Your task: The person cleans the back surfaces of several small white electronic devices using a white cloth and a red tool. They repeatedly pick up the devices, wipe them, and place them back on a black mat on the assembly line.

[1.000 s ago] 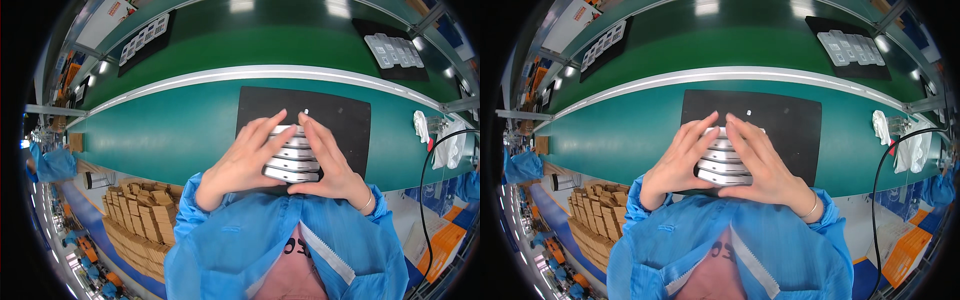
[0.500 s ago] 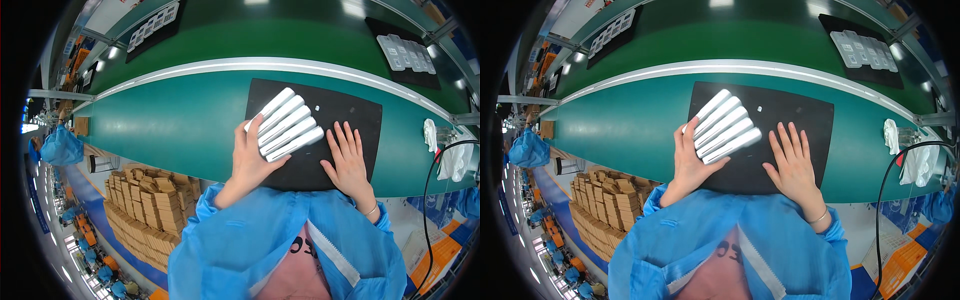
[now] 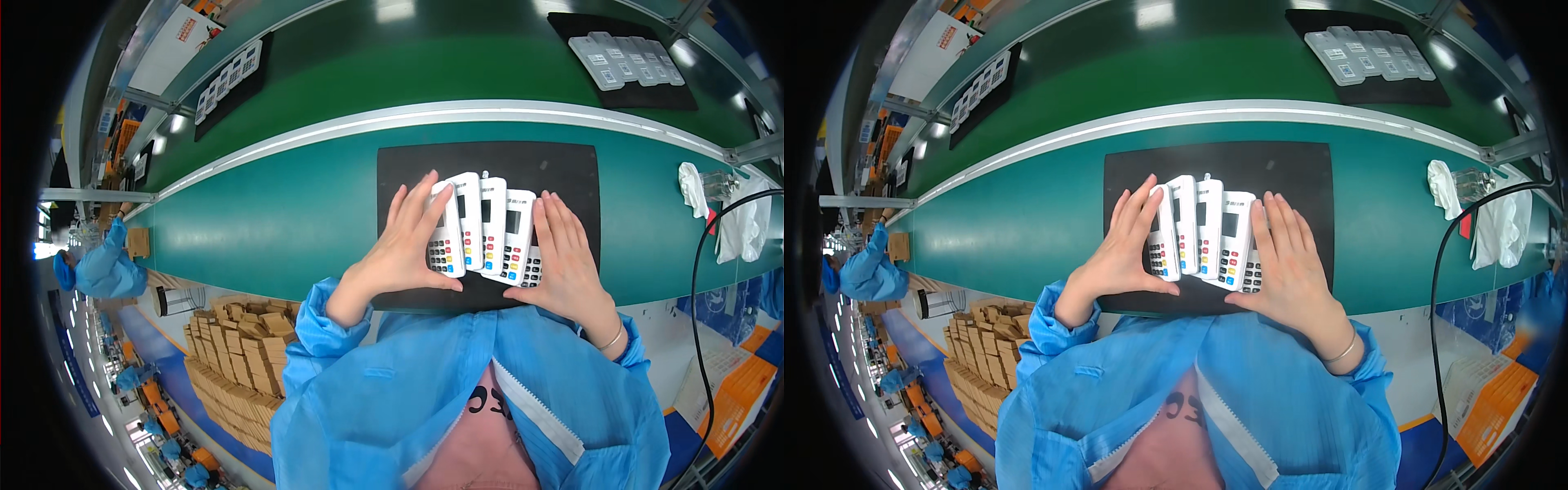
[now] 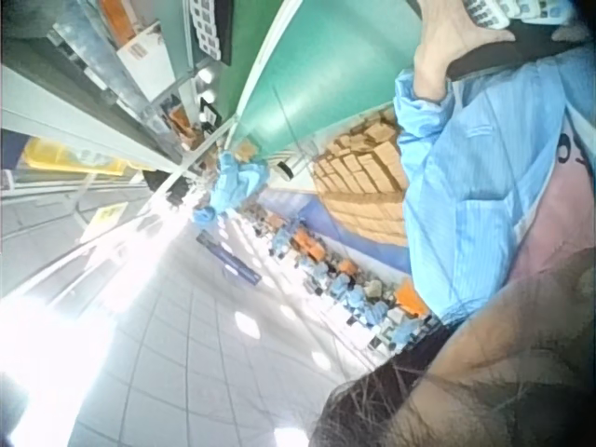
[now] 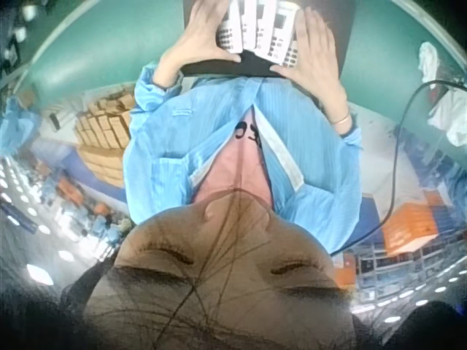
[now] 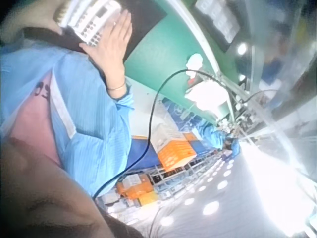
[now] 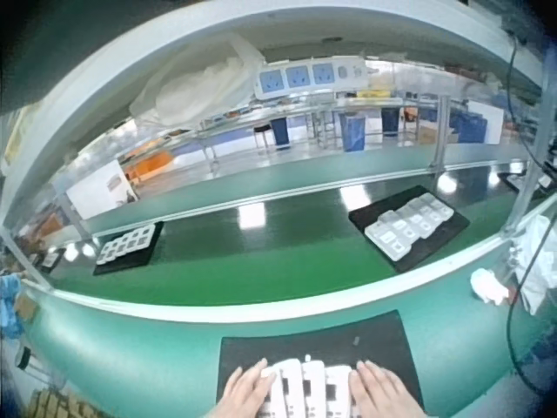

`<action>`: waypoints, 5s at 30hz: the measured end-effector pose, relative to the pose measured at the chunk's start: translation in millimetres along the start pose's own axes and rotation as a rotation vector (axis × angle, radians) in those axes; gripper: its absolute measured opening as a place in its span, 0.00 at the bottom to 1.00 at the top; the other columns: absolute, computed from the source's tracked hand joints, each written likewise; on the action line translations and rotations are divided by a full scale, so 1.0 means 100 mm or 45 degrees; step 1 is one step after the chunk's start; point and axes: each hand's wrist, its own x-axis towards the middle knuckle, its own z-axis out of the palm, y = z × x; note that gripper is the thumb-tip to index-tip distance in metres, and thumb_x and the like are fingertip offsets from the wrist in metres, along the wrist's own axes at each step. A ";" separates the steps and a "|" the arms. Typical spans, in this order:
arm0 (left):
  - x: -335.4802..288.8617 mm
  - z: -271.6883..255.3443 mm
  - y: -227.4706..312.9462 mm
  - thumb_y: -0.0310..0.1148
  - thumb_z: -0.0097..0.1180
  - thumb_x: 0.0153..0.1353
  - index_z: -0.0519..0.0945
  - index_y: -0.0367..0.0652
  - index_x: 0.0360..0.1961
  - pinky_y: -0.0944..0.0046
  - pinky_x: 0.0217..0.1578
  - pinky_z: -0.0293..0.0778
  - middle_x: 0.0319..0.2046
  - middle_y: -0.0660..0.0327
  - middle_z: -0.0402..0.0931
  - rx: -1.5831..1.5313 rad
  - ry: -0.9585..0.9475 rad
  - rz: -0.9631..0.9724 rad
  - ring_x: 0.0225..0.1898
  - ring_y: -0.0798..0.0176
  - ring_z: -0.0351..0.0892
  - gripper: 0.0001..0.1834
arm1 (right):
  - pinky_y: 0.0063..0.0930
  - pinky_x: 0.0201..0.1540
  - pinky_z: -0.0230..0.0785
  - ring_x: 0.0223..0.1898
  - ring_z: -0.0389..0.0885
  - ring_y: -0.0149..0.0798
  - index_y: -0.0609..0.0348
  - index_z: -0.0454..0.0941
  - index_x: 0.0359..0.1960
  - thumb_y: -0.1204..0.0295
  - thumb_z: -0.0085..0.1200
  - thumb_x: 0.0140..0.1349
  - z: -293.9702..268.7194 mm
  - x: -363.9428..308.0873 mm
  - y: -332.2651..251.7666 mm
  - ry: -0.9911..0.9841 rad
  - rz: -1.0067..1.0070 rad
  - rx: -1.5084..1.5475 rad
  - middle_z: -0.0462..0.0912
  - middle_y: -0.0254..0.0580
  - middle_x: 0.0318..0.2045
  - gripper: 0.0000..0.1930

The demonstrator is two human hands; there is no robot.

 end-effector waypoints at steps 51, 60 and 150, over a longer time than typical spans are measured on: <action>-1.28 -0.11 -0.32 0.49 0.75 0.49 0.85 0.52 0.57 0.36 0.71 0.53 0.61 0.55 0.70 0.519 0.399 -0.529 0.66 0.44 0.64 0.33 | 0.44 0.65 0.70 0.66 0.74 0.54 0.60 0.66 0.72 0.72 0.59 0.68 -0.01 0.32 0.25 -0.069 -0.124 0.731 0.66 0.57 0.72 0.31; -0.10 -0.73 -1.38 0.46 0.70 0.60 0.81 0.55 0.62 0.37 0.72 0.55 0.62 0.55 0.71 0.612 0.539 -0.412 0.66 0.45 0.66 0.29 | 0.52 0.69 0.60 0.67 0.66 0.63 0.69 0.71 0.58 0.52 0.68 0.60 0.11 1.46 1.78 0.729 0.335 -0.223 0.71 0.63 0.62 0.36; -0.50 0.00 -0.37 0.65 0.77 0.40 0.66 0.35 0.71 0.43 0.66 0.57 0.66 0.50 0.70 0.285 0.240 -0.409 0.69 0.39 0.65 0.64 | 0.55 0.78 0.45 0.73 0.67 0.52 0.61 0.85 0.57 0.85 0.45 0.57 0.20 -0.63 0.59 0.449 0.570 -0.118 0.71 0.57 0.70 0.26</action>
